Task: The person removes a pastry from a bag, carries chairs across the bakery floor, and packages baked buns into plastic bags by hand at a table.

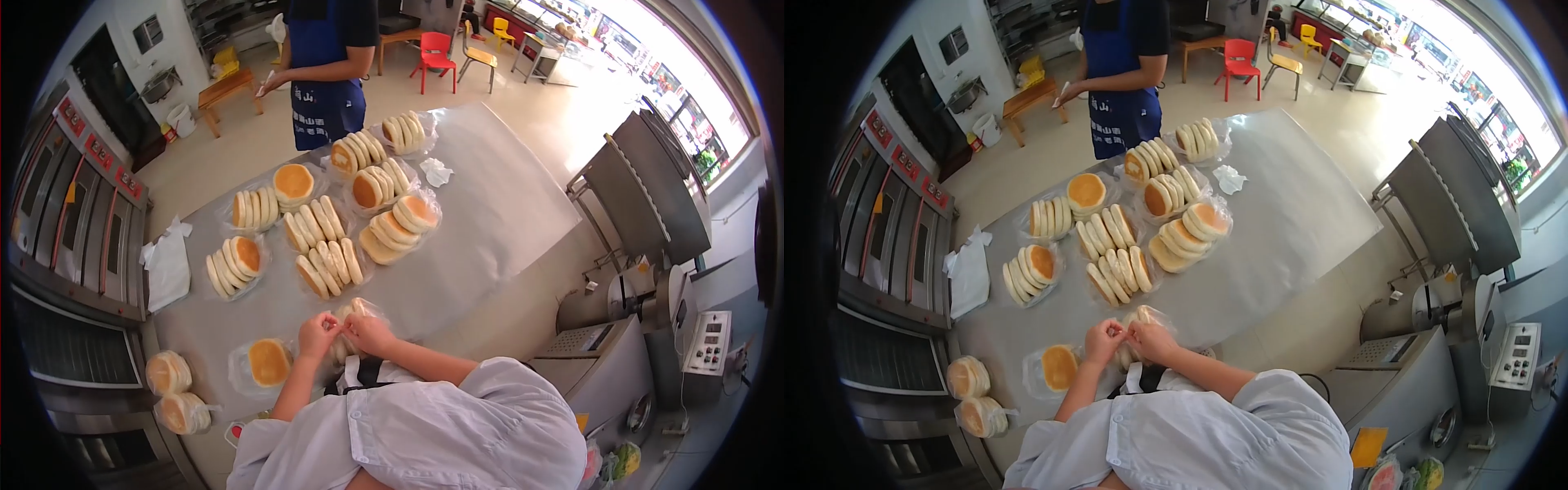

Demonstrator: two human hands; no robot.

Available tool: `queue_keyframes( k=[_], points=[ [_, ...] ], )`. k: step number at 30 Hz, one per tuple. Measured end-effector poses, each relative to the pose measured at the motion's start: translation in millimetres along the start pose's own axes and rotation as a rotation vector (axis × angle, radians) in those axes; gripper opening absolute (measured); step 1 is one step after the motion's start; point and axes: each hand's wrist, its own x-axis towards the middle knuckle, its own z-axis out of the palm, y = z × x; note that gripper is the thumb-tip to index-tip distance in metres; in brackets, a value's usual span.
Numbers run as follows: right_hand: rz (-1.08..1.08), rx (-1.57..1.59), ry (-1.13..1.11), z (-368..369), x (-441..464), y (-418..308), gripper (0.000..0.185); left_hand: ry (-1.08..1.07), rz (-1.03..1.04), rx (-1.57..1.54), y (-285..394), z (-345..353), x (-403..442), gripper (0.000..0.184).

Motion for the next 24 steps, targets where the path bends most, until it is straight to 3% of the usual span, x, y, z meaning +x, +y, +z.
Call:
queue_keyframes(
  k=[7,9,10,12,13,16,18,19,21,22,24],
  points=[
    [-0.146,-0.127,-0.122,4,5,8,0.019,0.068,-0.057,-0.085,-18,5,11,0.020],
    [-0.171,-0.087,-0.108,4,4,4,0.019,0.217,-0.358,-0.807,-40,21,21,0.018],
    [-0.168,-0.087,-0.108,3,4,1,0.019,0.216,-0.360,-0.807,-46,24,18,0.018],
    [-0.166,-0.128,-0.105,2,4,-5,0.020,-0.136,-0.524,-1.601,-42,22,13,0.016],
    [-0.167,-0.128,-0.105,3,5,-3,0.020,-0.136,-0.522,-1.601,-39,22,11,0.016],
    [-0.181,-0.220,-0.124,7,5,2,0.019,-0.160,-0.366,-1.498,-14,13,1,0.018],
    [-0.063,-0.117,-0.102,2,4,-5,0.017,0.364,0.091,-0.738,6,1,-7,0.025],
    [-0.063,-0.119,-0.103,2,3,-3,0.017,0.364,0.090,-0.739,12,-9,-13,0.025],
    [-0.055,-0.034,-0.069,6,3,2,0.017,0.499,0.590,0.332,16,-27,-22,0.028],
    [-0.055,-0.032,-0.069,7,4,5,0.017,0.499,0.590,0.335,8,-21,-26,0.028],
    [-0.101,0.001,-0.087,6,4,7,0.016,0.182,0.529,0.230,-5,2,-35,0.020]
  ],
)
